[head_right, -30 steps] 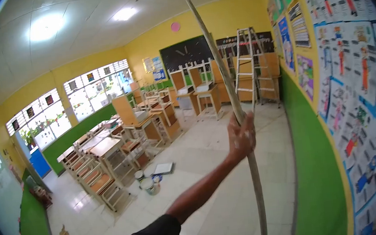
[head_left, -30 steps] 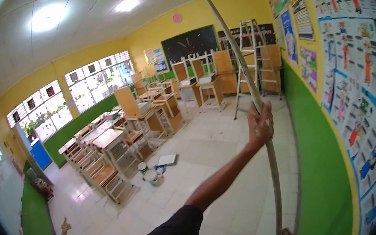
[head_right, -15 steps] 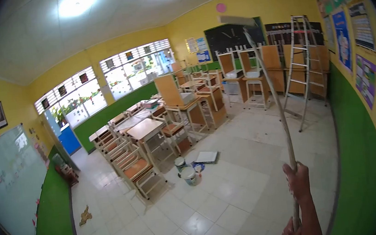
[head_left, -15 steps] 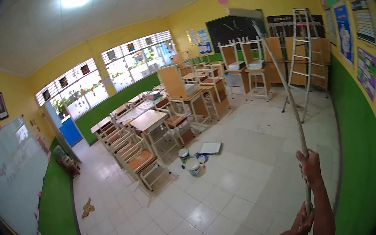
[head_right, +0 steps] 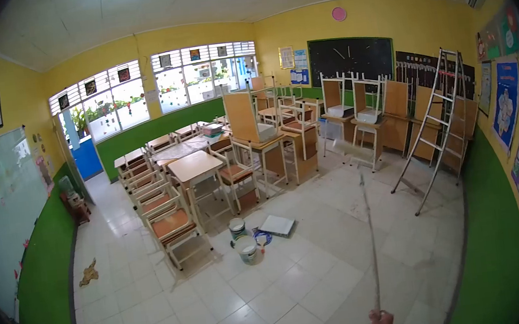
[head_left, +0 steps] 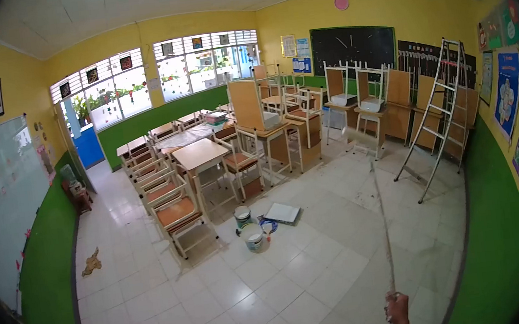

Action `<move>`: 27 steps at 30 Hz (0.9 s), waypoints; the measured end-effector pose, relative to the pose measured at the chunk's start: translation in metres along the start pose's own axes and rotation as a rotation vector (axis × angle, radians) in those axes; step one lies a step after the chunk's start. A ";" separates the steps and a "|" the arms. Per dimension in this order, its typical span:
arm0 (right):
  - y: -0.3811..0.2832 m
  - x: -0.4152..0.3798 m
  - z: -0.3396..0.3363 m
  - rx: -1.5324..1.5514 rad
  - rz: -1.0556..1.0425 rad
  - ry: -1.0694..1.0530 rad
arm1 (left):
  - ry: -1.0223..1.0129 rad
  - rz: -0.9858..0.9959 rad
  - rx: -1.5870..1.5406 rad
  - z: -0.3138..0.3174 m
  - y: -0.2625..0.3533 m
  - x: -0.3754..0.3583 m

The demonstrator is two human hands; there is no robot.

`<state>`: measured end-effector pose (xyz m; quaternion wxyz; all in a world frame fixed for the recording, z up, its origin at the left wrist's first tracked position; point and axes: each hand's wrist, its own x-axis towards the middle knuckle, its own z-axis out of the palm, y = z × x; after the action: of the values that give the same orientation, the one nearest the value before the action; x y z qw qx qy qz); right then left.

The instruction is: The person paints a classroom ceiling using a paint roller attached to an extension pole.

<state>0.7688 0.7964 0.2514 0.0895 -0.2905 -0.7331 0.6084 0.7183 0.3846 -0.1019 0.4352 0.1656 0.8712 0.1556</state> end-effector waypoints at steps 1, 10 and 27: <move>0.007 0.009 0.005 -0.049 0.026 0.002 | -0.011 -0.055 -0.021 -0.010 -0.014 -0.004; 0.019 0.089 0.039 0.049 0.242 -0.236 | 0.253 -0.219 -0.385 -0.146 -0.058 0.058; -0.025 0.119 0.257 0.065 0.553 -0.149 | 0.322 0.042 -0.490 -0.383 -0.160 0.170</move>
<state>0.5395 0.6419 0.1862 -0.1245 -0.4307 -0.6109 0.6526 0.2874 0.2642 -0.0690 0.3152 0.0469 0.8619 0.3945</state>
